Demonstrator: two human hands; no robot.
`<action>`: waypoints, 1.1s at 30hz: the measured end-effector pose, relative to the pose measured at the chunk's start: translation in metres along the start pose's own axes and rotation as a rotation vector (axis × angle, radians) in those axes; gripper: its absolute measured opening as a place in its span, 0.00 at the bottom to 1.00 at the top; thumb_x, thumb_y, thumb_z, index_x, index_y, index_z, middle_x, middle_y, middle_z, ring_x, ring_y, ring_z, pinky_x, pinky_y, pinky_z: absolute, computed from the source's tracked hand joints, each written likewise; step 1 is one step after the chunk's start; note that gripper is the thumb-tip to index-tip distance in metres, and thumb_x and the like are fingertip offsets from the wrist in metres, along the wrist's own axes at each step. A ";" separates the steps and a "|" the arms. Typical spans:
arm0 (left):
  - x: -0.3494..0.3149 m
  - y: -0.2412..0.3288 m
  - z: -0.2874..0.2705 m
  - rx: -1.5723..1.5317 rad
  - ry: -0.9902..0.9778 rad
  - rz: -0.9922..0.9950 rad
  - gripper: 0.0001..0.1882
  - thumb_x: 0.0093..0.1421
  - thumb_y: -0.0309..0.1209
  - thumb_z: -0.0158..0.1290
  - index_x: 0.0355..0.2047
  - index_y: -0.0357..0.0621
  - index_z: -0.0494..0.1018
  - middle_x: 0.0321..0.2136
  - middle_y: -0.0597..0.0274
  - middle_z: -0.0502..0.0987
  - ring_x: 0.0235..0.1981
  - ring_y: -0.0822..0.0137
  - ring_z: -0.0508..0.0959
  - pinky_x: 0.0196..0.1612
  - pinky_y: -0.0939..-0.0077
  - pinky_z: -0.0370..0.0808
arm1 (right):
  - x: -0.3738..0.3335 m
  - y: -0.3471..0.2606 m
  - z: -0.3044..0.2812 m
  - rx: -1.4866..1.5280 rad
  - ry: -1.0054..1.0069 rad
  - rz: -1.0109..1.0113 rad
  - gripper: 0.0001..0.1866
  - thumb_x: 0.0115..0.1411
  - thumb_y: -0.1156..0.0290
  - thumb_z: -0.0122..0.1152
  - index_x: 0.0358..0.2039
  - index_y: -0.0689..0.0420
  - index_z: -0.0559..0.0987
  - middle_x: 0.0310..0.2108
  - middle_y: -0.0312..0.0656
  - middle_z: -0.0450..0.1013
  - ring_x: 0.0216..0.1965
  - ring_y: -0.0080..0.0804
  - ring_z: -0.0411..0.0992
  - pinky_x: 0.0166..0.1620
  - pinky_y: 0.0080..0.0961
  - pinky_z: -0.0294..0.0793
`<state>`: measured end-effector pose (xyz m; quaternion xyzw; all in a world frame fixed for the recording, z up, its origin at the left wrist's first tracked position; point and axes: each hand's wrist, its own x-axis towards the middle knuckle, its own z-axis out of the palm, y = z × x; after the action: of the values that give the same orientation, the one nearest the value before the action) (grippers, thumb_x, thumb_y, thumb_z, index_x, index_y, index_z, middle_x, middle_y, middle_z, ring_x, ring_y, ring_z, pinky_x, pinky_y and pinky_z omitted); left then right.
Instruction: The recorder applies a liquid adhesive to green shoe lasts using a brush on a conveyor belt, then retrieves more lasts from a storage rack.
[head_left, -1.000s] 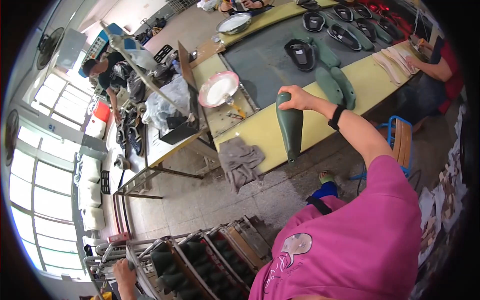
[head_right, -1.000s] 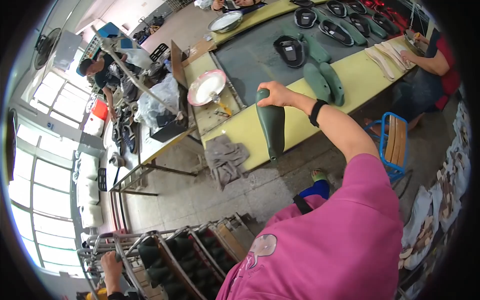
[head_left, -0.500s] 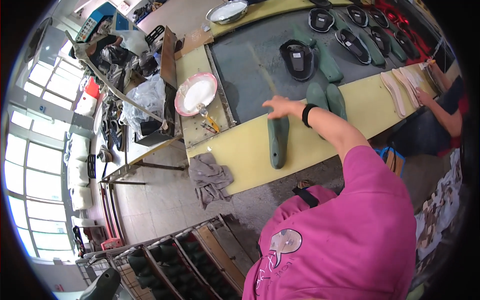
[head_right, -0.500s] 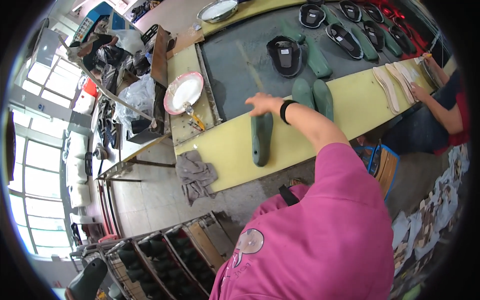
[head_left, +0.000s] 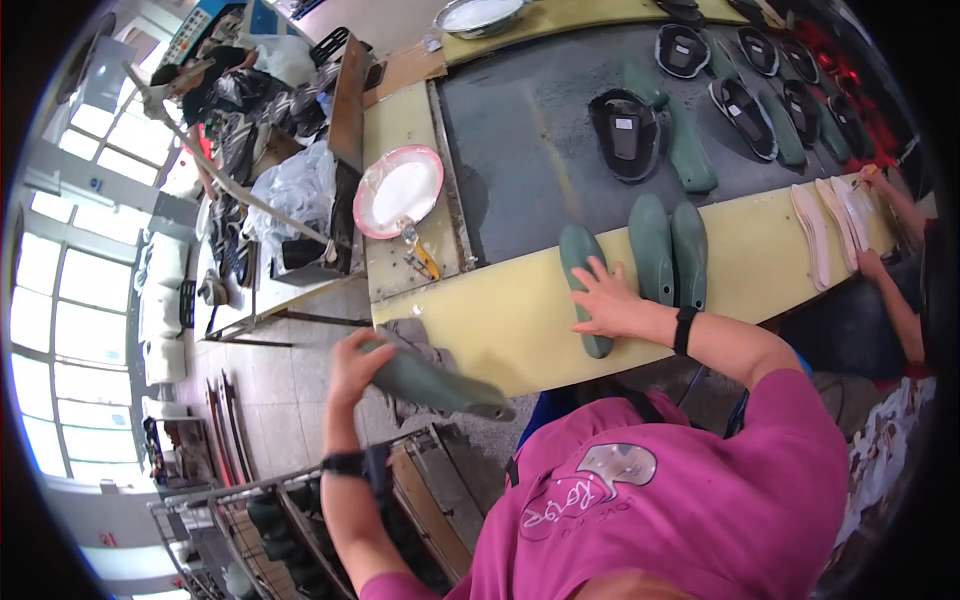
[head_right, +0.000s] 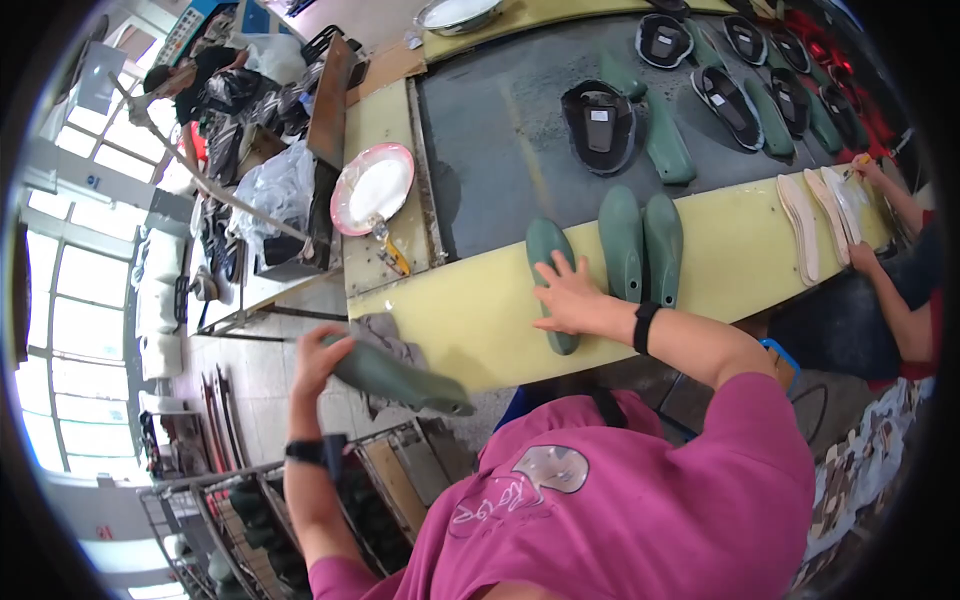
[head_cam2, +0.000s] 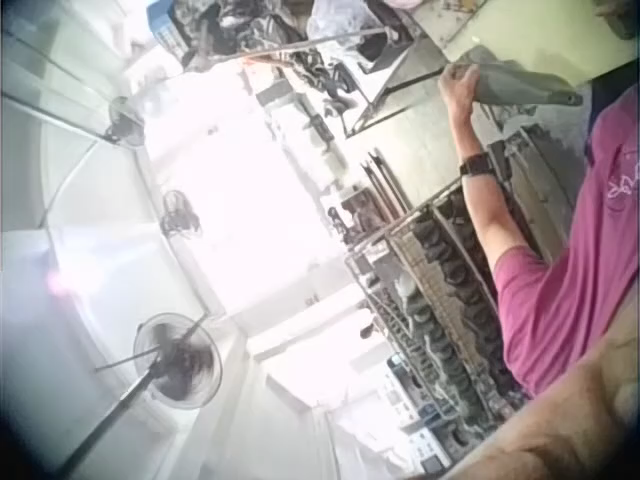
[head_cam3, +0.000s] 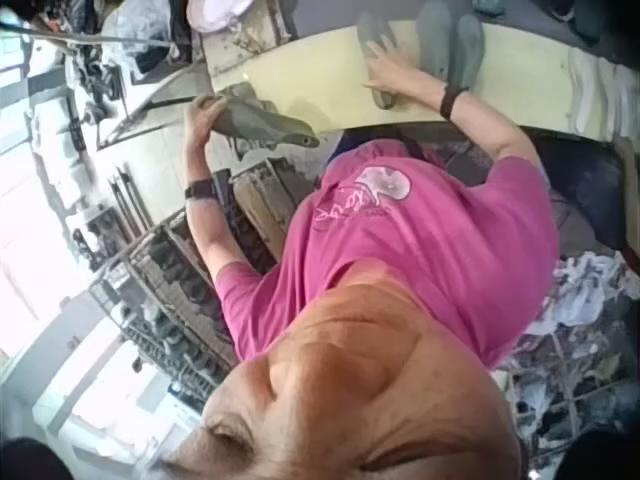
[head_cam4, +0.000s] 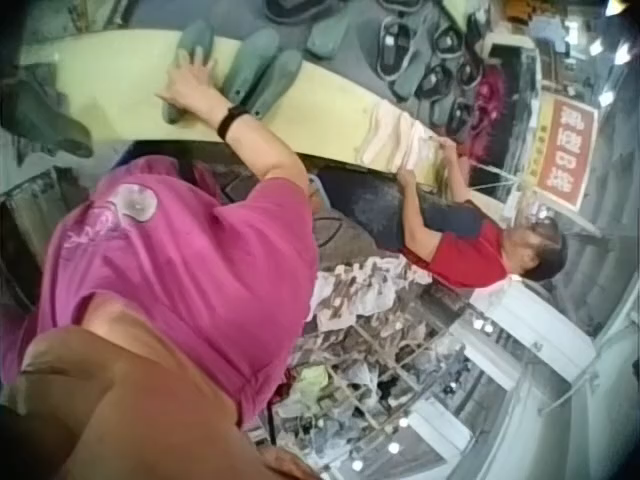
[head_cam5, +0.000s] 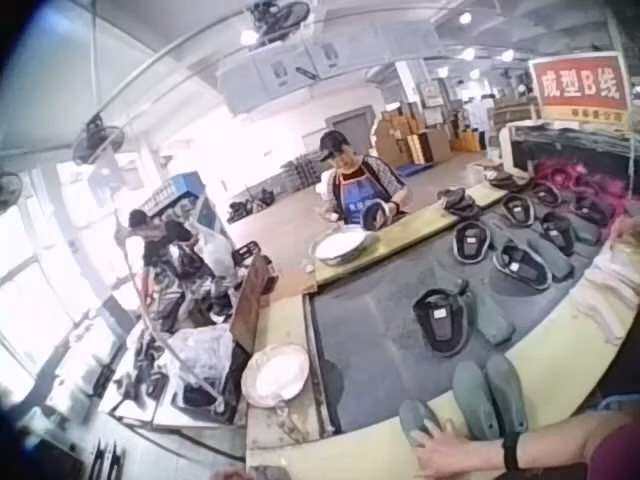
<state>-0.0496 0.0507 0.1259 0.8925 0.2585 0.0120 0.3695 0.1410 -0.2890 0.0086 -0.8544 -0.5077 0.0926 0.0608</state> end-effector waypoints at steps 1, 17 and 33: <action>0.027 -0.010 0.024 -0.054 -0.060 0.130 0.13 0.43 0.32 0.59 0.26 0.35 0.74 0.20 0.66 0.73 0.24 0.77 0.70 0.27 0.80 0.68 | -0.006 -0.002 -0.004 0.011 -0.011 0.115 0.29 0.51 0.49 0.54 0.48 0.55 0.67 0.52 0.55 0.56 0.55 0.55 0.53 0.47 0.58 0.58; 0.054 0.042 0.244 0.141 -0.285 0.314 0.46 0.43 0.56 0.56 0.58 0.50 0.52 0.58 0.46 0.51 0.53 0.33 0.56 0.50 0.46 0.62 | 0.160 -0.025 -0.033 0.104 0.379 -0.153 0.19 0.51 0.75 0.49 0.46 0.53 0.68 0.29 0.43 0.67 0.25 0.40 0.71 0.25 0.31 0.72; 0.068 0.059 0.281 -0.023 -0.580 0.391 0.38 0.46 0.46 0.54 0.53 0.39 0.57 0.55 0.39 0.55 0.57 0.45 0.53 0.59 0.51 0.47 | 0.268 -0.069 0.012 -0.033 0.176 -0.516 0.06 0.46 0.69 0.51 0.24 0.58 0.68 0.18 0.47 0.70 0.24 0.46 0.73 0.23 0.39 0.69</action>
<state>0.0956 -0.1365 -0.0506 0.8872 -0.0334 -0.1686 0.4283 0.2051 -0.0204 -0.0150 -0.7023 -0.7029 -0.0091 0.1123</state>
